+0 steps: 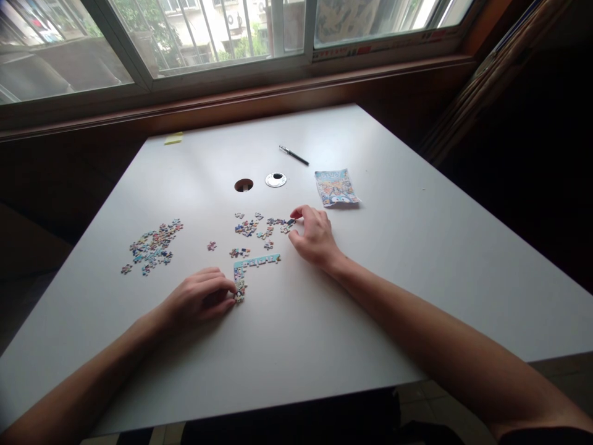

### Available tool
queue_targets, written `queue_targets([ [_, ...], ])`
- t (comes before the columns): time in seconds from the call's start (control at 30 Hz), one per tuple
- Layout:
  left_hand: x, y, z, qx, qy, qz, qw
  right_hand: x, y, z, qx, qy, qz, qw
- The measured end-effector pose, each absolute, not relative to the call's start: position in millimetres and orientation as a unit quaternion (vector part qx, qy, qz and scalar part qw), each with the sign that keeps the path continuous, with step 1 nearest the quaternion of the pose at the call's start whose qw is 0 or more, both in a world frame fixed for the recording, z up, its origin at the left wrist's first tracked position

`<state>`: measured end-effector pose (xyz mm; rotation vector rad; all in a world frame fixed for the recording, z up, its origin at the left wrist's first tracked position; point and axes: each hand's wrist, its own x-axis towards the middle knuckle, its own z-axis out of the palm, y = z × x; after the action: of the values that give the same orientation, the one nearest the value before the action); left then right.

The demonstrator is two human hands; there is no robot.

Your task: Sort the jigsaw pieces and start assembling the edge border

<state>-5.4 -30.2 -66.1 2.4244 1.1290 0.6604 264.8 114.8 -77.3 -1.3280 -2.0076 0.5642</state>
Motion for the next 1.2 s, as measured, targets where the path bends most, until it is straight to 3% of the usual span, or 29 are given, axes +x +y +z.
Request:
queue_targets([
  [1.2,-6.2,-30.6,-66.6,0.873,0.385,0.236,0.186,264.7,113.5,-80.4,-0.446,-0.796,0.185,0.366],
])
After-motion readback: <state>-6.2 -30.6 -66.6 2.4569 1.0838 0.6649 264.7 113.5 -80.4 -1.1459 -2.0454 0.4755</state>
